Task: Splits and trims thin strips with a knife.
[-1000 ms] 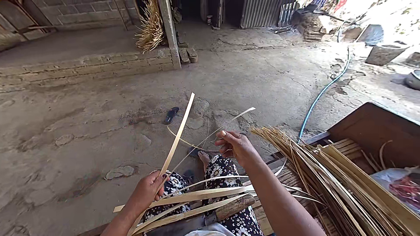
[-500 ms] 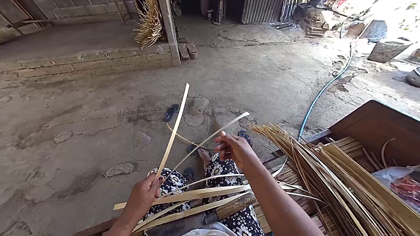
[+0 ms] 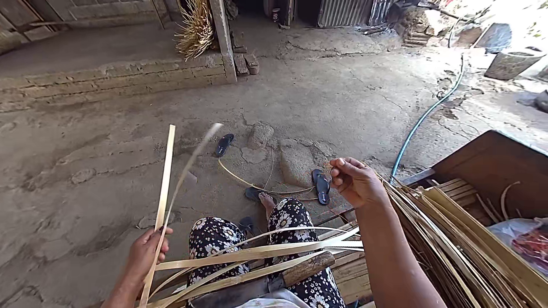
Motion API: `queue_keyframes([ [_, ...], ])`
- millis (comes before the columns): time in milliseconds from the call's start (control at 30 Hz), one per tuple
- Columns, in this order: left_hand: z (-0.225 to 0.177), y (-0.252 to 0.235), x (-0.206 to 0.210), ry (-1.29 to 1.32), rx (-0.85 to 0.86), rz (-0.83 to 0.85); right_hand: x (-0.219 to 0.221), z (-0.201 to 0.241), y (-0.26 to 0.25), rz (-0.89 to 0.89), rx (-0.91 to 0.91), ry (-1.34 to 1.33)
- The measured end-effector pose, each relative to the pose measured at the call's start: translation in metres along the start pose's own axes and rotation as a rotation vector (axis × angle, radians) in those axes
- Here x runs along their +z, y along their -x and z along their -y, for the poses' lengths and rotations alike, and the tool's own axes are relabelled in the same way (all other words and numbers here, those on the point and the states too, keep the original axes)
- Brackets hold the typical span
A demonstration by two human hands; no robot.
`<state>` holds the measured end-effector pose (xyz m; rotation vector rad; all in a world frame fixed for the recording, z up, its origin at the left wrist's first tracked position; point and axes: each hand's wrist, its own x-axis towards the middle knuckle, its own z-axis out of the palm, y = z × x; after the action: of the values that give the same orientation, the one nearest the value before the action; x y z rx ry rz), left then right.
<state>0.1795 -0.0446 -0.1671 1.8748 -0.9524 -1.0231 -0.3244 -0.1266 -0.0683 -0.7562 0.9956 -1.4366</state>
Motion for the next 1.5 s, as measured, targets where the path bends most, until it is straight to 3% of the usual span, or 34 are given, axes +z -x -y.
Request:
queue_keyframes([
  [67, -0.004, 0.006, 0.003, 0.127, -0.025, -0.014, -0.008, -0.005, -0.014, -0.079, -0.060, 0.591],
  [133, -0.023, 0.027, 0.017, 0.266, -0.038, 0.001, 0.000, -0.021, -0.020, 0.003, 0.050, 1.352],
  [200, -0.050, 0.050, 0.042, 0.464, -0.032, 0.044, 0.029, -0.046, -0.008, 0.241, 0.063, 1.484],
  [300, -0.076, 0.081, 0.083, 0.746, -0.067, 0.156, 0.085, -0.077, 0.037, 0.633, 0.016, 0.990],
  [367, -0.087, 0.095, 0.106, 0.839, -0.088, 0.253, 0.115, -0.088, 0.059, 0.745, 0.065, 0.618],
  [500, -0.085, 0.103, 0.121, 0.958, -0.112, 0.397, 0.133, -0.098, 0.078, 0.592, 0.061, 0.154],
  [633, -0.058, 0.101, 0.111, 0.834, 0.074, 0.646, 0.124, -0.099, 0.087, 0.441, 0.029, -0.047],
  [700, -0.051, 0.109, 0.116, 0.903, 0.085, 0.613, 0.119, -0.102, 0.093, 0.481, 0.005, -0.065],
  [833, -0.051, 0.122, 0.126, 1.088, 0.093, 0.493, 0.106, -0.104, 0.110, 0.735, -0.171, 0.206],
  [967, -0.058, 0.142, 0.124, 1.229, 0.064, 0.515, 0.094, -0.099, 0.133, 0.818, -0.318, 0.195],
  [1133, -0.060, 0.154, 0.120, 1.340, 0.004, 0.646, 0.083, -0.093, 0.156, 0.827, -0.251, 0.061],
  [1500, -0.059, 0.163, 0.123, 1.366, 0.028, 0.740, 0.069, -0.083, 0.171, 0.851, -0.234, 0.103],
])
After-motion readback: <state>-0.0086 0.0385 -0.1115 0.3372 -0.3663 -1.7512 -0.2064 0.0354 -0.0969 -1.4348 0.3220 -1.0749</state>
